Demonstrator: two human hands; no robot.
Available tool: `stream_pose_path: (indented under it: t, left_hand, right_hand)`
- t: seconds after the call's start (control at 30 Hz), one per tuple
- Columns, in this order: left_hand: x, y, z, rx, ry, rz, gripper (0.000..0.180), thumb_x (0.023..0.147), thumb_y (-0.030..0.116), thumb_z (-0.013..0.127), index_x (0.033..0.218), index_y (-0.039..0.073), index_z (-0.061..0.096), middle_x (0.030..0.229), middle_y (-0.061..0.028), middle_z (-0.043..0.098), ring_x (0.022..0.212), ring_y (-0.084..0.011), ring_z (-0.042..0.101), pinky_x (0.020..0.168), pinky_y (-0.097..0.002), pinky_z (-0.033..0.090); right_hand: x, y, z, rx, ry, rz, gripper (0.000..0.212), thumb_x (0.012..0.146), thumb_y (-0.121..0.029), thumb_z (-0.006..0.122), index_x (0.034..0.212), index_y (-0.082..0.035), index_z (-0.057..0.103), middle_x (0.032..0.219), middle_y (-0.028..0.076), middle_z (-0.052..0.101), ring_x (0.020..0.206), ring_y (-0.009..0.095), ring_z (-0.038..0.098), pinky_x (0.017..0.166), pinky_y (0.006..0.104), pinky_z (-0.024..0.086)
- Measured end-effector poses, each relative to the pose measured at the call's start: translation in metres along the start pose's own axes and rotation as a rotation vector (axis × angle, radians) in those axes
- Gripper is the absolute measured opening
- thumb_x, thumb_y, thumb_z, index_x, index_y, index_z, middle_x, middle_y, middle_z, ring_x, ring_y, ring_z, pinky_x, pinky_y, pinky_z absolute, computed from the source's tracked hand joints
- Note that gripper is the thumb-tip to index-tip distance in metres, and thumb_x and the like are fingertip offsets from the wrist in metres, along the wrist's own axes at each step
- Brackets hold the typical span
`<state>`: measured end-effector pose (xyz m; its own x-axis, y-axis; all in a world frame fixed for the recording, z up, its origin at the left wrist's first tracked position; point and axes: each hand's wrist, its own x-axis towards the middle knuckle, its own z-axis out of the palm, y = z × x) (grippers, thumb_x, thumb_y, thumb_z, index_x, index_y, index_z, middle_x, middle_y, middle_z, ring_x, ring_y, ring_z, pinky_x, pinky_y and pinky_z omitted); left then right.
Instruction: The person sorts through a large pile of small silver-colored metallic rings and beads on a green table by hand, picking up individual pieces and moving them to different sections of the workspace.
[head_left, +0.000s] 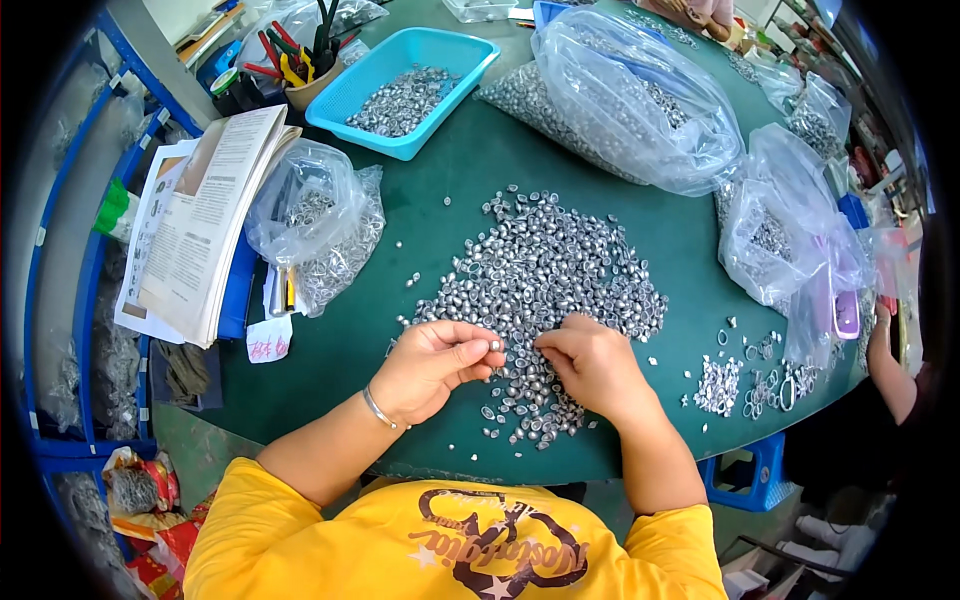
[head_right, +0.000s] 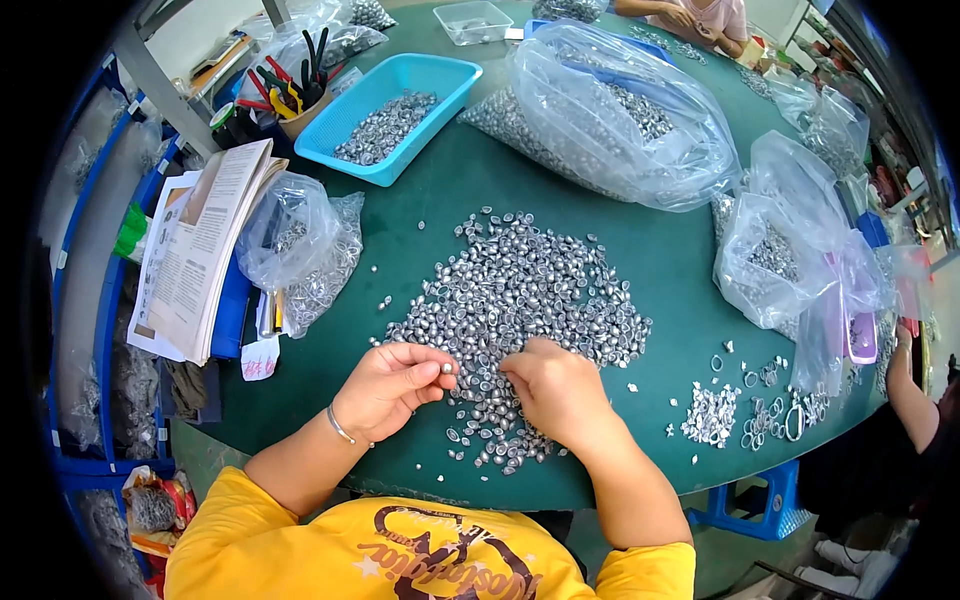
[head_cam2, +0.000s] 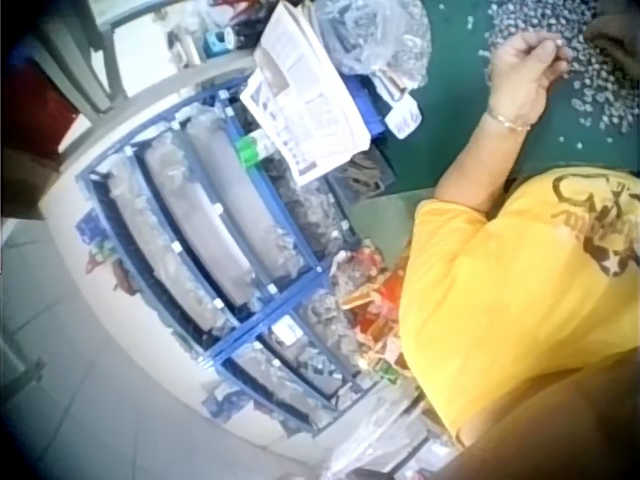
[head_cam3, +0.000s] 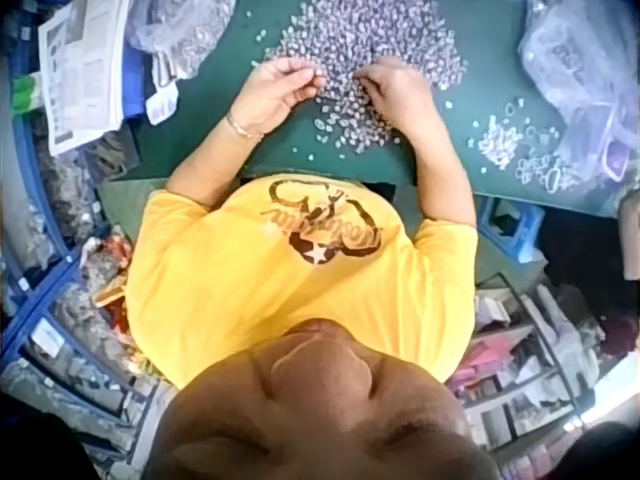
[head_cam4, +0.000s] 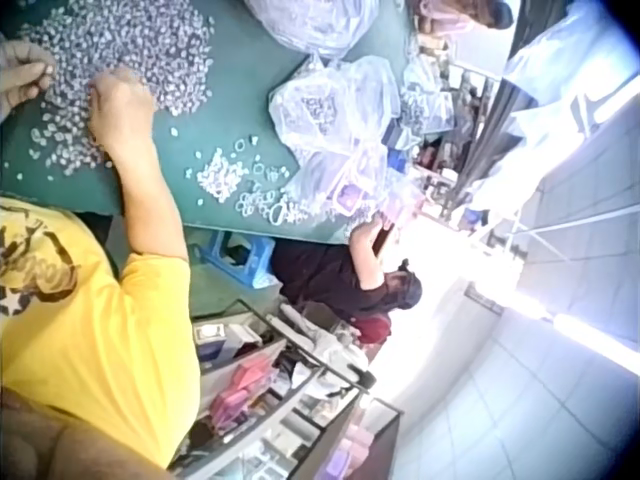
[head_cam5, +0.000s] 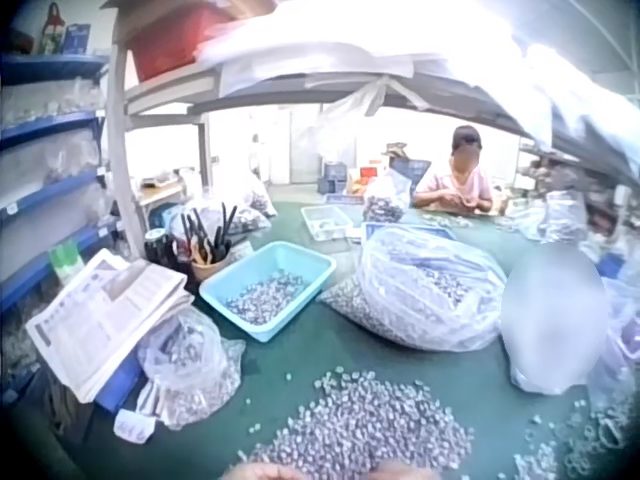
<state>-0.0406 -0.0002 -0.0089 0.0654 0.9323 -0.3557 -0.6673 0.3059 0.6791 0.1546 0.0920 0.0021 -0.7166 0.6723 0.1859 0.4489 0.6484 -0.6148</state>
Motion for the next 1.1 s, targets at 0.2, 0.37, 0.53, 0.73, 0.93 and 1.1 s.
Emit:
stream_pose_path:
  t: [0.2, 0.37, 0.53, 0.73, 0.93, 1.1]
  left_hand:
    - [-0.002, 0.001, -0.003, -0.050, -0.014, -0.020, 0.014, 0.082, 0.000, 0.054, 0.095, -0.003, 0.059, 0.093, -0.0126, 0.061, 0.083, -0.0172, 0.061, 0.073, -0.0244, 0.051]
    - [-0.003, 0.000, -0.001, -0.064, -0.018, -0.032, 0.014, 0.082, -0.001, 0.054, 0.094, -0.004, 0.059, 0.092, -0.0127, 0.061, 0.082, -0.0172, 0.061, 0.072, -0.0239, 0.051]
    - [-0.006, 0.005, 0.001, -0.094, -0.049, -0.003, 0.009, 0.080, -0.002, 0.055, 0.087, -0.002, 0.059, 0.094, -0.0139, 0.059, 0.080, -0.0170, 0.061, 0.071, -0.0246, 0.052]
    - [-0.008, 0.015, 0.003, -0.347, -0.026, -0.008, 0.007, 0.081, 0.006, 0.052, 0.085, 0.002, 0.056, 0.083, -0.0082, 0.057, 0.065, -0.0128, 0.055, 0.054, -0.0190, 0.043]
    - [-0.002, 0.023, -0.004, -0.100, 0.170, 0.080, 0.007, 0.080, 0.007, 0.055, 0.086, 0.002, 0.056, 0.069, -0.0009, 0.050, 0.053, -0.0044, 0.039, 0.041, -0.0187, 0.029]
    - [0.010, 0.027, -0.001, 0.833, 0.229, 0.414, 0.006, 0.074, 0.002, 0.062, 0.080, 0.002, 0.060, 0.067, 0.0020, 0.046, 0.057, -0.0033, 0.044, 0.051, -0.0163, 0.036]
  right_hand:
    - [0.001, -0.012, 0.007, -0.163, -0.031, -0.037, 0.005, 0.073, -0.009, 0.059, 0.077, -0.008, 0.061, 0.069, 0.006, 0.053, 0.064, 0.026, 0.057, 0.056, 0.0356, 0.047]
    - [0.004, -0.002, -0.002, 0.477, -0.096, 0.169, 0.006, 0.075, -0.005, 0.064, 0.082, -0.004, 0.063, 0.068, 0.002, 0.054, 0.059, 0.009, 0.050, 0.053, 0.0232, 0.039]
    - [0.004, 0.008, -0.004, 1.448, -0.153, 0.280, 0.006, 0.078, -0.001, 0.058, 0.083, 0.001, 0.057, 0.070, 0.003, 0.053, 0.058, 0.006, 0.045, 0.049, 0.0185, 0.035]
    - [0.010, 0.006, -0.019, 1.614, -0.122, 0.443, 0.005, 0.080, -0.005, 0.053, 0.077, -0.001, 0.051, 0.061, 0.005, 0.048, 0.049, 0.005, 0.038, 0.042, 0.0195, 0.030]
    - [0.023, -0.013, 0.005, -0.040, -0.012, 0.126, 0.012, 0.074, -0.016, 0.062, 0.080, -0.005, 0.063, 0.077, 0.013, 0.061, 0.067, 0.031, 0.059, 0.062, 0.0376, 0.048]
    - [0.028, -0.015, 0.012, -0.186, 0.013, 0.123, 0.013, 0.075, -0.016, 0.060, 0.078, -0.004, 0.063, 0.076, 0.015, 0.061, 0.067, 0.031, 0.059, 0.062, 0.0369, 0.048]
